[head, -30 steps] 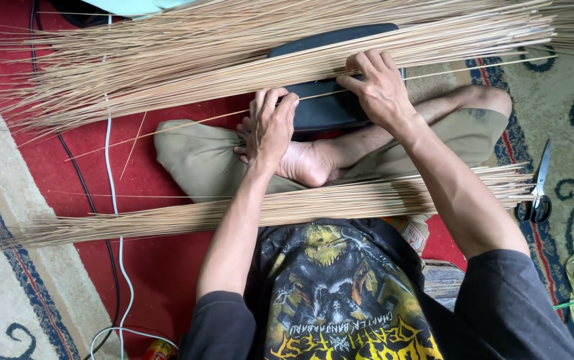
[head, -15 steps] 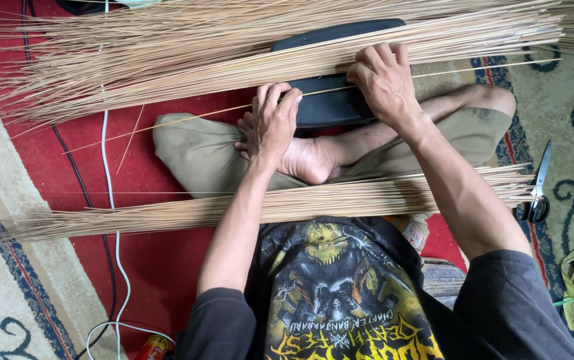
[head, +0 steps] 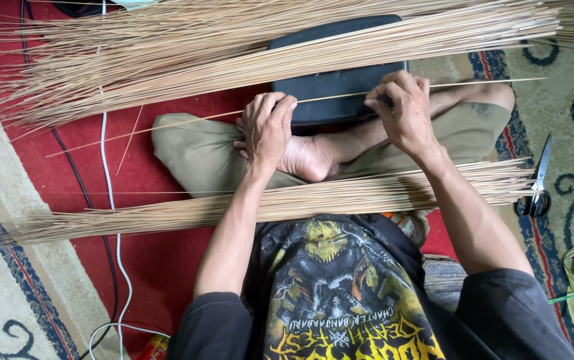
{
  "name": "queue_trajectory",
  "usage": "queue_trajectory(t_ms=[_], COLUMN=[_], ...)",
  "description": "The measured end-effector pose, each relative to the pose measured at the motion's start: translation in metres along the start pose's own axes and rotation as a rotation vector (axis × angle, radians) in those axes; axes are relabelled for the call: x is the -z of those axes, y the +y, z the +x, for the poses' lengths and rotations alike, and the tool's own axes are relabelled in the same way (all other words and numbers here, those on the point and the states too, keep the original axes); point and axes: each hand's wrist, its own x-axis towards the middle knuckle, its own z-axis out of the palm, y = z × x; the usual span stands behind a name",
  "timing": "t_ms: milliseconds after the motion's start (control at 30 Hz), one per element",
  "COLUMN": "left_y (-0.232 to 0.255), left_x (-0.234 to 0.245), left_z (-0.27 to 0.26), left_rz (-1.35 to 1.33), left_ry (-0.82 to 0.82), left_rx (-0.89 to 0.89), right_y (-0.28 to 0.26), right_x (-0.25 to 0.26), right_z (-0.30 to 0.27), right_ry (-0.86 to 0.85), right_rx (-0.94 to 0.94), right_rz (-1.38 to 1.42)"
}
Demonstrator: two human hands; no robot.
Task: The person sorts and aligns bundles of thin wooden sticks on the floor.
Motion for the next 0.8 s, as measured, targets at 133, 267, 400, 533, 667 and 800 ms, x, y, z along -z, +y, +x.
queue_trajectory(t_ms=[133,267,400,533,667,800], left_y=[-0.004,-0.003,0.007,0.011,0.01,0.013], left_x=[-0.002,0.002,0.016,0.025,0.027,0.031], left_z=[-0.017,-0.025,-0.027,-0.027,-0.026,-0.03], left_rz=[-0.014,-0.051,-0.108,-0.093,-0.138,-0.189], left_ry=[0.009,-0.002,-0.033,-0.037,-0.05,-0.071], left_rx=[-0.006,-0.014,0.028,0.008,-0.012,0.019], right_y=[-0.008,0.007,0.051,0.081,0.075,0.028], right_x=[0.004,0.002,-0.003,0.008,0.012,0.01], right_z=[-0.025,-0.045,-0.064,-0.064,-0.05,-0.047], right_ry=[-0.05,0.003,0.218,0.481,0.587,0.199], right_rx=[-0.073,-0.216,-0.371,-0.347,-0.343,-0.094], right_rz=[0.051,0.08,0.065,0.005,-0.122,-0.271])
